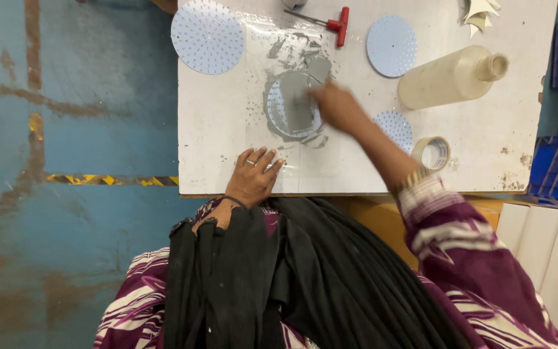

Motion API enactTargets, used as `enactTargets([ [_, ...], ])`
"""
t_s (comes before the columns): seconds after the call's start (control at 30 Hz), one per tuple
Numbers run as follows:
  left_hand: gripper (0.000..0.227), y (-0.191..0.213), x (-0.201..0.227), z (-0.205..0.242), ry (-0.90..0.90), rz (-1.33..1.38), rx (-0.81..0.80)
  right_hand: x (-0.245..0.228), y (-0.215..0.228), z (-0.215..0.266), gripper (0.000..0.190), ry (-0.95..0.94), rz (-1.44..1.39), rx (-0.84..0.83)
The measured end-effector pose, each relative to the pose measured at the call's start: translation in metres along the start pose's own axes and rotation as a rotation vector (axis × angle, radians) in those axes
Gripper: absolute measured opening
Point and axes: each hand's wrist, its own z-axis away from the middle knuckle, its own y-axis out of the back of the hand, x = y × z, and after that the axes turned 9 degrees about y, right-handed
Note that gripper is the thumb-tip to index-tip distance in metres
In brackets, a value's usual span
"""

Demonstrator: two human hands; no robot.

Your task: The person applies a gray paste to circular paper discs using a red-handled squeegee. They spread the paste evenly over each disc, then place a clear plastic sheet on top and smooth it down with their hands. The process is repeated for multiple discs on a white work table.

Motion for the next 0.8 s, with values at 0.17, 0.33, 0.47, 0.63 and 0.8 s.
enactTargets([
  [0.17, 0.032, 0.002, -0.001, 0.001, -0.013, 0.004, 0.019, 0.024, 0.000, -0.068, 0.045, 0.237, 0.112, 0.024],
  [0.33, 0.030, 0.000, 0.000, 0.002, -0.014, -0.006, 0.011, -0.006, -0.015, -0.046, 0.043, 0.346, 0.102, -0.126],
  [0.47, 0.031, 0.001, 0.001, 0.001, -0.021, -0.012, 0.057, -0.024, -0.013, -0.015, 0.044, 0.538, 0.041, -0.251],
  [0.63, 0.031, 0.000, 0.001, 0.002, -0.013, -0.008, 0.040, -0.015, -0.004, 0.024, 0.032, 0.706, 0.099, -0.304],
  [0.8, 0.031, -0.001, -0.001, 0.001, -0.017, -0.008, 0.030, 0.006, 0.020, 0.037, 0.034, 0.877, 0.090, -0.227],
])
